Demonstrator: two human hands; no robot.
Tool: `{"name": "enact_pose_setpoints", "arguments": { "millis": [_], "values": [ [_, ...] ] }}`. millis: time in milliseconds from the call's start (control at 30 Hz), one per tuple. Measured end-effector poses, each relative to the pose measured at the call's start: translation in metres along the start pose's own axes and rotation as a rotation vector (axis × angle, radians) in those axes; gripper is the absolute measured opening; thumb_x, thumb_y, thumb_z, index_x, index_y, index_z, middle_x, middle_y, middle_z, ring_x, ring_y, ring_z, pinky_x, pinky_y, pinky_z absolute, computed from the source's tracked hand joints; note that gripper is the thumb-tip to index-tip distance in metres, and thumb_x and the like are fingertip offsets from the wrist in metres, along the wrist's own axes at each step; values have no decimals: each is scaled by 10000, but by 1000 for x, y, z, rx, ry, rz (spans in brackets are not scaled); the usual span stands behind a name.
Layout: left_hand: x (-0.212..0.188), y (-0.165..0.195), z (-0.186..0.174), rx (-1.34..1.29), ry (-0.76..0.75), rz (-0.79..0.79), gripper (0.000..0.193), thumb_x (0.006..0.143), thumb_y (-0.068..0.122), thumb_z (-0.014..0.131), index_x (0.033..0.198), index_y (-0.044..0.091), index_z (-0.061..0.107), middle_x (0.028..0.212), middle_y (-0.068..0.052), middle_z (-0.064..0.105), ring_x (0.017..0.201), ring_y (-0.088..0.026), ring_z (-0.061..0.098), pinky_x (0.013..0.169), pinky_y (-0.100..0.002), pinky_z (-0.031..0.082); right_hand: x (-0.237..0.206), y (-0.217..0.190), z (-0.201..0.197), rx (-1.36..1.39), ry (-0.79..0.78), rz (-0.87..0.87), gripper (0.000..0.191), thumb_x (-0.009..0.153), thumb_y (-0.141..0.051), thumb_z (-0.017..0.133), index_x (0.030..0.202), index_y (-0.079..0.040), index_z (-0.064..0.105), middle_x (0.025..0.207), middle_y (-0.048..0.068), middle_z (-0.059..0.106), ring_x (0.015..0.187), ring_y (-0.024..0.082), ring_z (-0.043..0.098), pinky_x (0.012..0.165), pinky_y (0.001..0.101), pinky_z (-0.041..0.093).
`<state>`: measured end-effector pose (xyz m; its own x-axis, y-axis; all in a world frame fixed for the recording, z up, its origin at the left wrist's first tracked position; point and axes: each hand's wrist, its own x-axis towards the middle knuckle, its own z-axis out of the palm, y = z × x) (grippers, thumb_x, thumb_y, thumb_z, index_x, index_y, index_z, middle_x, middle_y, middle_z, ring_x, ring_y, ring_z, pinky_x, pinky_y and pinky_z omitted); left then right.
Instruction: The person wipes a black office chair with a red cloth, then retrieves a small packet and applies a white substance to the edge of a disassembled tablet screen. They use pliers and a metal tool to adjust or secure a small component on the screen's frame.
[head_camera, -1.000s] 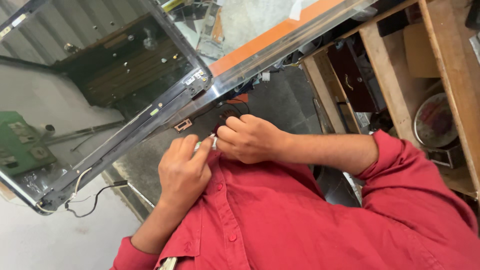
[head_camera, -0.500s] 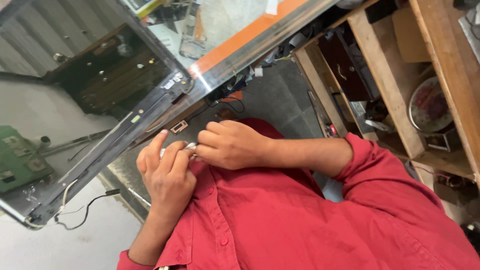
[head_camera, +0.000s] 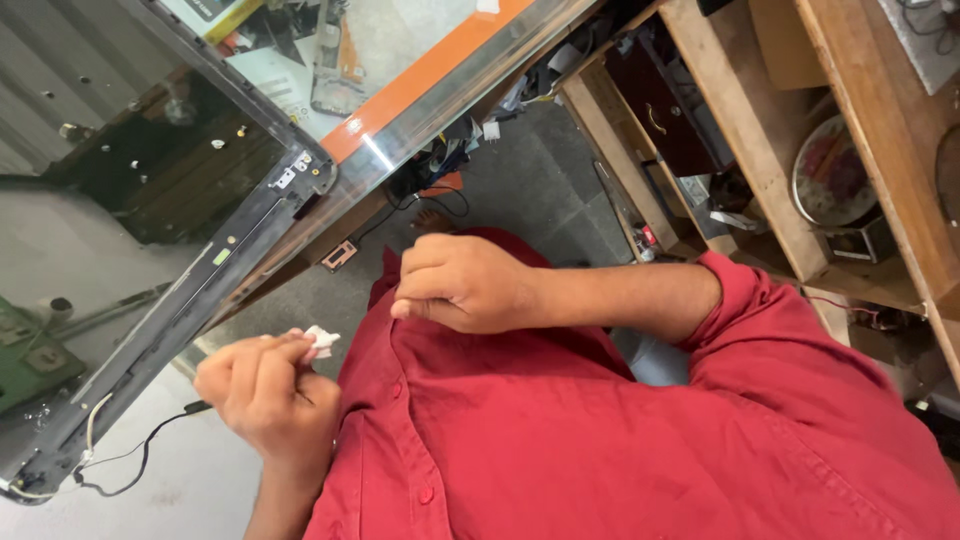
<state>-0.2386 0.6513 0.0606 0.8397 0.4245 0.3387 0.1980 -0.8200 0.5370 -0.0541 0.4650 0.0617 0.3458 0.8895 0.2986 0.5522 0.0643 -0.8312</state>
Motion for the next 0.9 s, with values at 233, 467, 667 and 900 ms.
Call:
{"name": "enact_pose_setpoints", "arguments": {
  "millis": [233,467,667,900],
  "values": [
    [10,11,-1,75,-66,171,200,794,-55,699,913,101,741,985,5,726,1033,-232,638,979,-406,386,13,-14,9,-364,-2,-276,167,983,-223,737,1060,-121,630,1013,46,564,830,215,558,700,353,477],
    [22,15,2,15,-90,193,207,734,-41,678,890,90,717,983,-16,720,1028,-255,647,977,-416,398,14,-7,9,-535,42,-306,169,904,-230,740,955,-137,609,931,43,514,775,210,507,628,342,425],
    [26,17,0,-43,-63,207,288,640,47,676,926,61,705,949,-70,689,996,-265,643,940,-450,402,20,-3,20,-316,-18,-257,142,821,-103,741,887,-81,617,898,67,542,783,255,532,668,375,478],
    [22,20,-1,-75,29,173,180,651,56,671,817,116,631,841,-16,589,910,-251,593,888,-426,403,10,4,38,45,-17,38,70,829,-12,666,833,-31,599,861,98,541,767,264,547,680,356,467]
  ]
}}
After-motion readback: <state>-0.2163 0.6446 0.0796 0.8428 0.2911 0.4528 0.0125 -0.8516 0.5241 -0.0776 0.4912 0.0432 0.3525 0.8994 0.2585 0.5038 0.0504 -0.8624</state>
